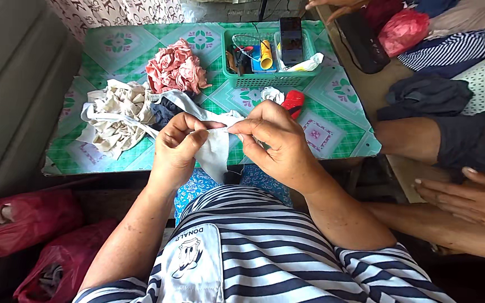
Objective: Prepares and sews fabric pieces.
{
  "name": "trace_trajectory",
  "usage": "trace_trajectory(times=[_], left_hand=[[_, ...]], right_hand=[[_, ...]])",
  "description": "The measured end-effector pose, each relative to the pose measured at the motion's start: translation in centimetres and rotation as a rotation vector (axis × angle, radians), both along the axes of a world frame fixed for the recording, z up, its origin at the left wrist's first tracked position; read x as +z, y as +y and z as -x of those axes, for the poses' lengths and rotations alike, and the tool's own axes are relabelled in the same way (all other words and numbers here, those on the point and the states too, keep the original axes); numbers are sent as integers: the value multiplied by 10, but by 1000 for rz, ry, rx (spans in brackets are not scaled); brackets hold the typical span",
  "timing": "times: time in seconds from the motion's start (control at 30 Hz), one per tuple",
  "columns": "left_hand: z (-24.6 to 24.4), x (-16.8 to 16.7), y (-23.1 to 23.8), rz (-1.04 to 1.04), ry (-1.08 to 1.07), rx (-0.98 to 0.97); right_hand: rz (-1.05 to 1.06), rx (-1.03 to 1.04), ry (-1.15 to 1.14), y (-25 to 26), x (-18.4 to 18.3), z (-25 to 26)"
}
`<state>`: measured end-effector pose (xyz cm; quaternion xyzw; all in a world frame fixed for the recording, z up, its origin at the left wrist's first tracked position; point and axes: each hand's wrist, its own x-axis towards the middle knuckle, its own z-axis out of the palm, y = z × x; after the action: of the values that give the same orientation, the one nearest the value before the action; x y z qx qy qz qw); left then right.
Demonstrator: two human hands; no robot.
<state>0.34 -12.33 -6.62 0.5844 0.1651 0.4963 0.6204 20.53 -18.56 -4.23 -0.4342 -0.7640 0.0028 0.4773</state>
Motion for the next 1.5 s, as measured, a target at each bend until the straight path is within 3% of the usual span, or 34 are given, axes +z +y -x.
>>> trace_trajectory(times=[0.73,1.03,1.3,1.5], left_hand=[[5,3,-3,0,43,-79],[3,6,-2,100,33,-102],[-1,5,-3,16,93,-173],[-2,2,-3,9,129,-137]], right_hand=[[-34,-95,-111,-5,2,9],[128,114,136,0,-1,1],[203,378,382,2,-5,7],[195,358,402,2,-7,7]])
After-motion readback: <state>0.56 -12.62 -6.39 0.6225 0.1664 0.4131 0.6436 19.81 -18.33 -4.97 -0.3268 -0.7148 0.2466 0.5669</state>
